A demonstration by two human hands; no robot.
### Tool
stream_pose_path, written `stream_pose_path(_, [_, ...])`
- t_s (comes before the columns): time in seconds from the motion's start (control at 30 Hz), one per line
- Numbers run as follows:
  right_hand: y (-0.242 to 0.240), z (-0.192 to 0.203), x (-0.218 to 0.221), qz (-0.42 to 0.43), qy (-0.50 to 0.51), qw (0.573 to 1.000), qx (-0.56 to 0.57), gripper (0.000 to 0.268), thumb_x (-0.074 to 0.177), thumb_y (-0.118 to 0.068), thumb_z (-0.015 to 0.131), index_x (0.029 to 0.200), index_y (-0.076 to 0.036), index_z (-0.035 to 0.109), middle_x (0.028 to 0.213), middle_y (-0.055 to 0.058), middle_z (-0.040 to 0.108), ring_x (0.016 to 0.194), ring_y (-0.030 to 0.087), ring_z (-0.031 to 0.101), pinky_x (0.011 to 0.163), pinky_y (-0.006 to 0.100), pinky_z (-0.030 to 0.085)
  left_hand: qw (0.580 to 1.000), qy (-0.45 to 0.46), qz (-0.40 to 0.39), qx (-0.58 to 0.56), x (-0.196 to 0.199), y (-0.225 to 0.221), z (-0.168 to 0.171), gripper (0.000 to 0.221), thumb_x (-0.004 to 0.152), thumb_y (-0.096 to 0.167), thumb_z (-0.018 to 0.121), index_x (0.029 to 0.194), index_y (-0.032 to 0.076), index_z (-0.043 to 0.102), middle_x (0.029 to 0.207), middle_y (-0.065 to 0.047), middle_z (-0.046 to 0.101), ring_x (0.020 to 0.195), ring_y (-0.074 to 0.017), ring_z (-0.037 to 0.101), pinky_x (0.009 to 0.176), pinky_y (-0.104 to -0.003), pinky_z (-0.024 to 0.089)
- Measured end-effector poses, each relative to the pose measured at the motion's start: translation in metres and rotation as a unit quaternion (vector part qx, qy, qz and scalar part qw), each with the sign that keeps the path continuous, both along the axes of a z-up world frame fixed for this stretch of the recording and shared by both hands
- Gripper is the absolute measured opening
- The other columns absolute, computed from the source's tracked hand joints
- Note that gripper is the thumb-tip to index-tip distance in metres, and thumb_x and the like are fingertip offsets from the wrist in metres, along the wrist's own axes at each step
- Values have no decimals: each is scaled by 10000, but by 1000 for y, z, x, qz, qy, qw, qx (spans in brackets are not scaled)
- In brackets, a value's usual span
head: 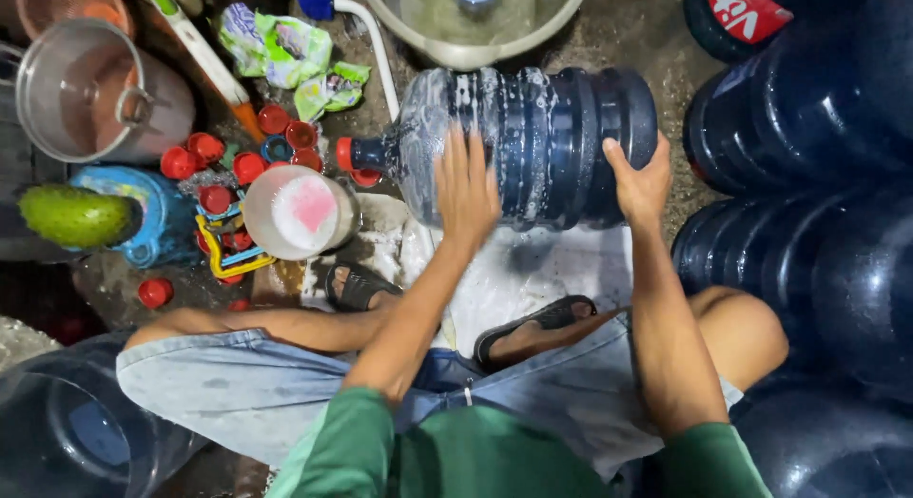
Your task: Scrubbing and rinsing the exterior of large plastic water jugs before filling them.
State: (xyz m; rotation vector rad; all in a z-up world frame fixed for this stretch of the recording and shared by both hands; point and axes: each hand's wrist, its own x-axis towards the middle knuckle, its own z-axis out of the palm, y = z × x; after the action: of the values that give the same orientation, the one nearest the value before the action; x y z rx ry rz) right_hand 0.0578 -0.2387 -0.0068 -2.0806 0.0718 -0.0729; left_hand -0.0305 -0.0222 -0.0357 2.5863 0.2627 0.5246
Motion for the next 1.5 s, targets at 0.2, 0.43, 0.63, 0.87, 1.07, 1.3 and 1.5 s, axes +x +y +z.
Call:
stream_pose_path(0.2, [-1, 1, -13, 10, 0, 997, 75, 571, 827, -191, 697, 1291, 14, 436, 1145, 176, 573, 986, 247, 581, 898, 329, 455, 989, -147, 21, -15, 61, -6, 70, 514, 872, 17, 548, 1359, -28, 391, 1418, -260, 383, 988, -361, 560, 976, -439, 457])
stream_pose_path(0.43, [8, 4, 8, -80, 93, 992, 5, 724, 752, -374, 828, 1344, -131, 489, 1151, 252, 596, 1079, 368, 580, 853, 439, 469, 988, -97, 17, 118, 21, -54, 4, 760, 724, 207, 739, 1382, 23, 406, 1425, -254, 385, 1295, -439, 402, 1024, -491, 378])
stream_pose_path(0.63, [5, -10, 13, -81, 65, 995, 2, 715, 761, -459, 819, 1345, -203, 495, 1172, 177, 611, 1066, 319, 605, 872, 407, 475, 970, 236, -14, -49, 184, -3, -35, 615, 867, 465, 368, 1370, 122, 448, 1430, -122, 419, 1265, -311, 491, 1101, -544, 199])
stream_pose_path(0.87, [2, -16, 4, -111, 99, 989, 12, 725, 717, -478, 840, 1321, -236, 521, 1149, 133, 627, 1053, 268, 611, 862, 383, 483, 992, -73, -44, 94, -17, -49, -10, 590, 868, 141, 568, 1423, 70, 383, 1468, -189, 350, 1310, -458, 355, 1045, -526, 335])
stream_pose_path(1.07, [1, -19, -1, -101, 92, 990, 14, 706, 754, -446, 841, 1328, -203, 511, 1173, 144, 605, 1059, 275, 599, 860, 396, 473, 988, -92, -120, 35, 44, -27, 2, 599, 890, 169, 573, 1441, 79, 357, 1472, -188, 345, 1337, -410, 360, 1091, -509, 298])
stream_pose_path(1.3, [6, -23, 7, -116, 73, 991, 5, 715, 737, -449, 846, 1315, -178, 525, 1109, 176, 625, 1018, 311, 616, 801, 419, 475, 971, -102, -197, 88, 64, -34, 19, 455, 928, 161, 416, 1363, 30, 451, 1437, -217, 382, 1323, -364, 412, 1136, -470, 271])
stream_pose_path(1.5, [5, -23, 6, -126, 86, 988, 26, 700, 724, -486, 842, 1297, -219, 542, 1104, 115, 635, 986, 235, 622, 807, 371, 490, 969, -127, -197, 79, 10, -65, -23, 485, 855, 203, 530, 1337, 166, 496, 1445, -98, 393, 1267, -385, 447, 971, -534, 421])
